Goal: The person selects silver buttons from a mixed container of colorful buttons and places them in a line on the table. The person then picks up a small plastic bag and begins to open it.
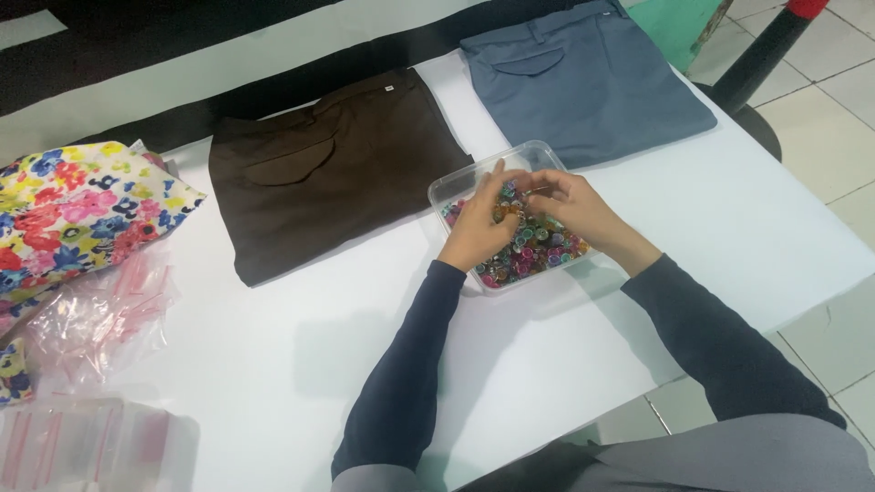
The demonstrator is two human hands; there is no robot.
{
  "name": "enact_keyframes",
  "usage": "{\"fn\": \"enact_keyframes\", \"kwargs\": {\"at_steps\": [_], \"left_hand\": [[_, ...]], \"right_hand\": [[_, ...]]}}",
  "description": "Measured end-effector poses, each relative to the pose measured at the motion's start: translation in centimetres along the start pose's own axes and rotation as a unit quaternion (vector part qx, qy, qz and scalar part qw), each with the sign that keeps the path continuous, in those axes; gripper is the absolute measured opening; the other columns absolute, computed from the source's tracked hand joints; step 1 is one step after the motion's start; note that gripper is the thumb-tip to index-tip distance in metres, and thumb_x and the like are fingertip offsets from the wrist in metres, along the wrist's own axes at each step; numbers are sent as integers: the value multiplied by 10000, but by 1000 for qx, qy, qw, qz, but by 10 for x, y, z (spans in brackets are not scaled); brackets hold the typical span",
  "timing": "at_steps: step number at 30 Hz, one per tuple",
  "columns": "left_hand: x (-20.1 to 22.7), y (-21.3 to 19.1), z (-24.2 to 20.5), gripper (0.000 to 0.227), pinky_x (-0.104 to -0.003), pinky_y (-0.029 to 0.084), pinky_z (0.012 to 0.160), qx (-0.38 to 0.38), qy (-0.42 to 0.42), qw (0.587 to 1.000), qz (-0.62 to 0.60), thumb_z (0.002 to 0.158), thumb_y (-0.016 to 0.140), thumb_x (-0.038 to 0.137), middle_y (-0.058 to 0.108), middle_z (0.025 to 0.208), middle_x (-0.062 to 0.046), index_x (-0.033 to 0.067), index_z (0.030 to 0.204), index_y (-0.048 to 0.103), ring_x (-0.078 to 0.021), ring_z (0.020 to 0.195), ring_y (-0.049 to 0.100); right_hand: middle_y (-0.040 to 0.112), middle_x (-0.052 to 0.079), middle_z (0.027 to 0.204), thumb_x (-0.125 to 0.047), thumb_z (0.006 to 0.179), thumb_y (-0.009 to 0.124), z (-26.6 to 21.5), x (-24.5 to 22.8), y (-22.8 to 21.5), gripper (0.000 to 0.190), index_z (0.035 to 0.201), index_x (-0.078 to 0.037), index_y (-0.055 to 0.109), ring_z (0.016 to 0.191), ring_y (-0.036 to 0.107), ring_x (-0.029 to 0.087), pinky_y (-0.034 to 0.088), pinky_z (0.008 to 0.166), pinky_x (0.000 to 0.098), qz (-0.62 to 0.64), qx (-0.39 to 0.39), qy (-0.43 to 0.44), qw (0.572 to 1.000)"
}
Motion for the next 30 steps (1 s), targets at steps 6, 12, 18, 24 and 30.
{"fn": "enact_keyframes", "kwargs": {"at_steps": [6, 12, 18, 24, 30], "left_hand": [[4, 10, -1, 612, -759, 40, 1168, -29, 5, 995, 96, 882, 487, -13, 273, 1676, -165, 226, 1444, 530, -455, 1551, 107], [-12, 13, 3, 542, -729, 111, 1189, -18, -18, 995, 93, 931, 381, -5, 341, 1649, -138, 250, 1355, 601, -414, 1538, 211], [5, -6, -2, 503, -593, 322, 1195, 65, -10, 997, 49, 927, 343, -75, 443, 1517, -315, 125, 1331, 566, -451, 1433, 401], [12, -9, -6, 415, -528, 528, 1001, 81, -29, 994, 60, 965, 452, 41, 691, 1119, -246, 138, 1368, 476, -410, 1122, 675], [0, -10, -3, 259, -434, 572, 909, 119, -34, 984, 128, 925, 565, 157, 651, 1031, -117, 126, 1181, 589, -278, 993, 706]], "right_hand": [[711, 94, 1055, -162, 847, 812, 10, 22, 4, 406, 1217, -107, 656, 1072, 661, 246, 565, 858, 407, -173, -33, -29, 984], [692, 184, 1149, -206, 798, 818, -9, -14, 26, 509, 1240, -53, 617, 1159, 634, 374, 523, 951, 520, -299, -88, 33, 950], [725, 226, 1064, -59, 918, 694, 7, 19, 6, 220, 1132, -12, 667, 999, 699, 323, 602, 750, 408, -182, -14, 4, 983], [670, 166, 1144, -112, 985, 649, 12, 24, -5, 258, 1238, -64, 625, 1054, 652, 245, 597, 814, 364, -85, 33, -7, 996], [630, 190, 1302, 1, 913, 627, -3, -5, 7, 435, 1341, -65, 580, 1216, 592, 348, 558, 929, 449, -156, 22, -51, 986]]}}
Point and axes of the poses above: each hand's wrist, its own z-axis towards the middle knuckle, its own y-axis out of the palm, x = y × z, the point moved 8 cm from there along z, towards the middle knuckle
